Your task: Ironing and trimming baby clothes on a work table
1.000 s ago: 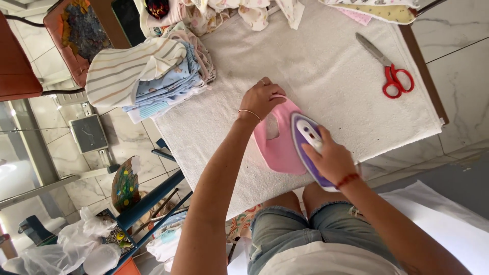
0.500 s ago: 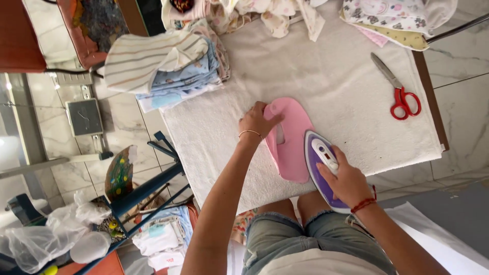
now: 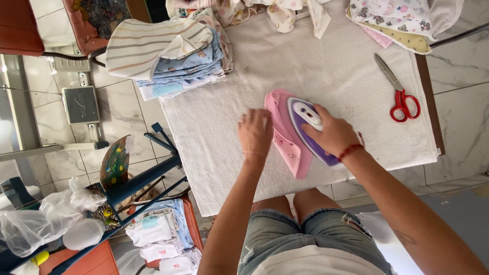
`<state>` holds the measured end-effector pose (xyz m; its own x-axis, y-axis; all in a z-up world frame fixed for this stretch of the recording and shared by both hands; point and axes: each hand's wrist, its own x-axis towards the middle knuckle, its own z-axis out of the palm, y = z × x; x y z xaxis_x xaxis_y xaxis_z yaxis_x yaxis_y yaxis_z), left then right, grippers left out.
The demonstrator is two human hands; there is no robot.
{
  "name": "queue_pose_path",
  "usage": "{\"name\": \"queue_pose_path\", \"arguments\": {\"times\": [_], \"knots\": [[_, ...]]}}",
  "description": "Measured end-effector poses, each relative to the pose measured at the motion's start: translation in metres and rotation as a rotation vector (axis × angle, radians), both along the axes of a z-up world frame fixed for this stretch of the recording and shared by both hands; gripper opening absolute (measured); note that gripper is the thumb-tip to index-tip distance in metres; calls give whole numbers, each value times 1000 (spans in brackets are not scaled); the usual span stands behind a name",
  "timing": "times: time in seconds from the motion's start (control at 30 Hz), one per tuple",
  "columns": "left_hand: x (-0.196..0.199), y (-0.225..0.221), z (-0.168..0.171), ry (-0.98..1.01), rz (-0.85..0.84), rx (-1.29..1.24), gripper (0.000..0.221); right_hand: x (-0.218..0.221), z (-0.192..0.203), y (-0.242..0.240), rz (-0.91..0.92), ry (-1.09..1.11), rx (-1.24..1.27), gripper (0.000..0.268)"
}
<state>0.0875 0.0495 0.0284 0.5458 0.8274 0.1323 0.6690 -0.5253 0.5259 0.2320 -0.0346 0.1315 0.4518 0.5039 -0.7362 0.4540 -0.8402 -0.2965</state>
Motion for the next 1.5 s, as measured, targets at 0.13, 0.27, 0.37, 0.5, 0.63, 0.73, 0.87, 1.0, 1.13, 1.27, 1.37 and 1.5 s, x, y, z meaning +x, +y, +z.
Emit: {"name": "queue_pose_path", "arguments": {"times": [0.13,0.27,0.37,0.5,0.63,0.73,0.87,1.0,1.13,1.27,1.37,1.5], "knots": [[-19,-35,-16,36,-291,111,11,1,8,-34,-12,-5,-49,61],[-27,-45,17,12,-457,116,19,-6,12,-61,129,22,-48,57],[-32,-41,8,3,-441,162,11,-13,30,-69,308,56,-57,55],[-38,-39,-13,81,-337,198,13,-14,24,-78,145,76,-83,57],[-21,-31,-9,69,-277,178,17,-13,11,-83,-16,-9,-61,63],[-5,-25,-7,21,-257,207,18,-12,18,-75,55,8,-41,60],[10,-28,15,242,-109,-88,29,2,10,-70,161,-46,-69,60],[1,-46,3,416,131,-473,47,3,30,-50,197,-28,-51,56],[0,-52,19,348,186,-493,51,6,18,-50,311,-25,-86,56],[6,-43,34,167,302,-659,51,-2,1,-29,101,-78,-2,58],[14,-30,10,32,421,-658,43,-9,1,8,91,-89,44,59],[7,-16,-17,-275,610,-581,27,-1,-23,38,63,-112,134,58]]}}
